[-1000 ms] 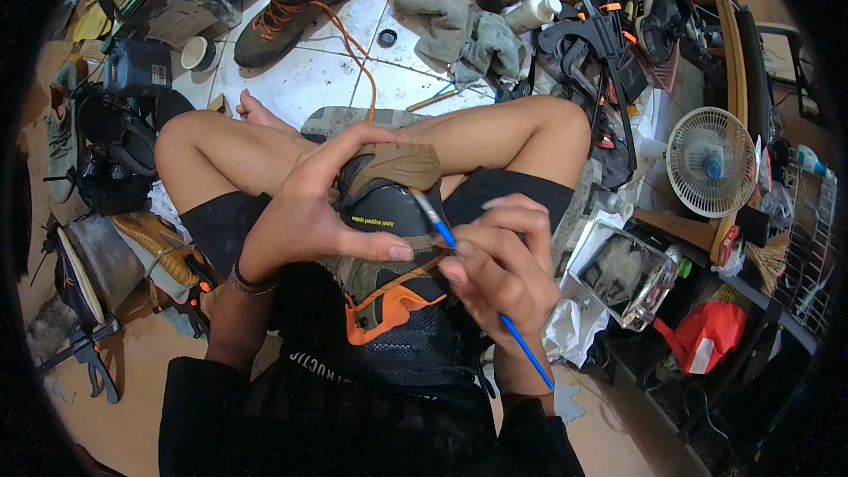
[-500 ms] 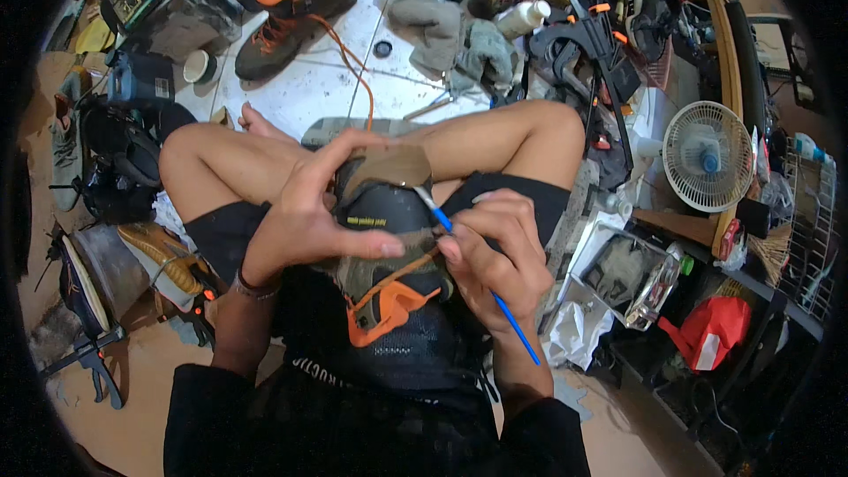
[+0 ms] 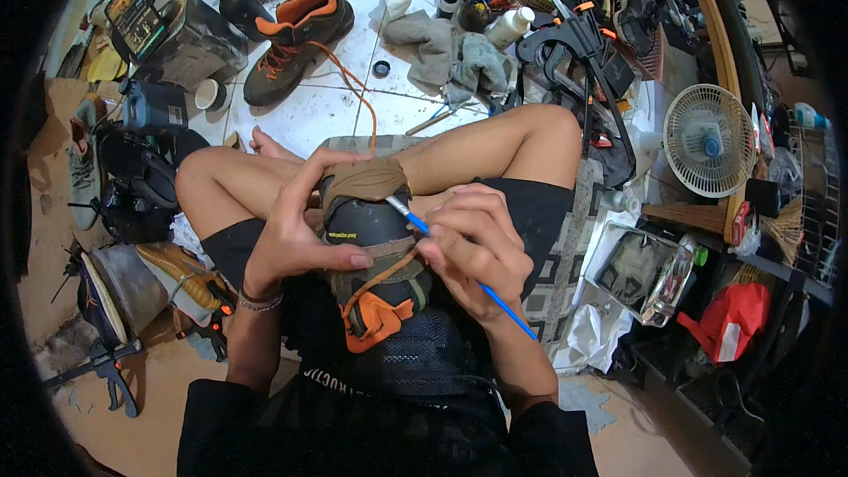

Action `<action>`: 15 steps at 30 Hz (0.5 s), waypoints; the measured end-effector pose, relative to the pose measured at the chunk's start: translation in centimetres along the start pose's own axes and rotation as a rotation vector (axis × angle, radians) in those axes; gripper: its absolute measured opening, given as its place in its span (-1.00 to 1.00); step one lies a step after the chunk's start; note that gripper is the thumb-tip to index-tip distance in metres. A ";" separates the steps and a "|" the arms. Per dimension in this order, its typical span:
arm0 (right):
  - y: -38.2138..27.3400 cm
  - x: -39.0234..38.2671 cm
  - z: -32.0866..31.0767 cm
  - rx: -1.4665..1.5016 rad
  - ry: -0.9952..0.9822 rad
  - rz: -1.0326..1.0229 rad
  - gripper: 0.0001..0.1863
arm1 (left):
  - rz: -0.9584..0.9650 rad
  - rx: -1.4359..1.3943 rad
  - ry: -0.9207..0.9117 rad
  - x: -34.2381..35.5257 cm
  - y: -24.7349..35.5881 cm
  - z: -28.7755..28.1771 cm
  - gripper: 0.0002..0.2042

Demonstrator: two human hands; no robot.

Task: Applying adhesive and cleaning the sole of a hiking boot for repair.

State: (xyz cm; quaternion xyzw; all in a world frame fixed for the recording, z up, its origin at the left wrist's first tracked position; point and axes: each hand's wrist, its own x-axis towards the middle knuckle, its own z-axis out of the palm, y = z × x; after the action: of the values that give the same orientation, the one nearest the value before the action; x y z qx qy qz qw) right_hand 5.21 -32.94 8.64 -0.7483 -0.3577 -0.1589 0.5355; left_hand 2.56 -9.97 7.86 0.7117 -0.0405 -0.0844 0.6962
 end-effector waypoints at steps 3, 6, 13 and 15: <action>-0.2 -1.1 0.1 0.045 0.048 0.046 -0.73 | 0.008 0.005 0.005 -0.5 0.3 -0.1 -0.20; -1.0 -1.1 0.7 0.097 0.044 0.016 -0.72 | 0.071 0.115 -0.009 -1.2 0.5 -0.7 -0.16; -3.0 1.5 4.4 0.178 -0.068 -0.156 -0.69 | 0.216 -0.410 0.053 -0.8 -0.2 -3.5 -0.53; -3.1 1.8 4.5 0.177 -0.053 -0.145 -0.69 | 0.149 -0.317 -0.034 -1.2 0.9 -4.2 -0.65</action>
State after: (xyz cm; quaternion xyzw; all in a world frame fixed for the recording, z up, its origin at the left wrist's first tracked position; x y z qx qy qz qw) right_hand 3.59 -27.65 10.18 -0.6744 -0.4375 -0.1452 0.5768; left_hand 2.18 -5.66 8.90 0.5866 -0.0912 -0.0498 0.8032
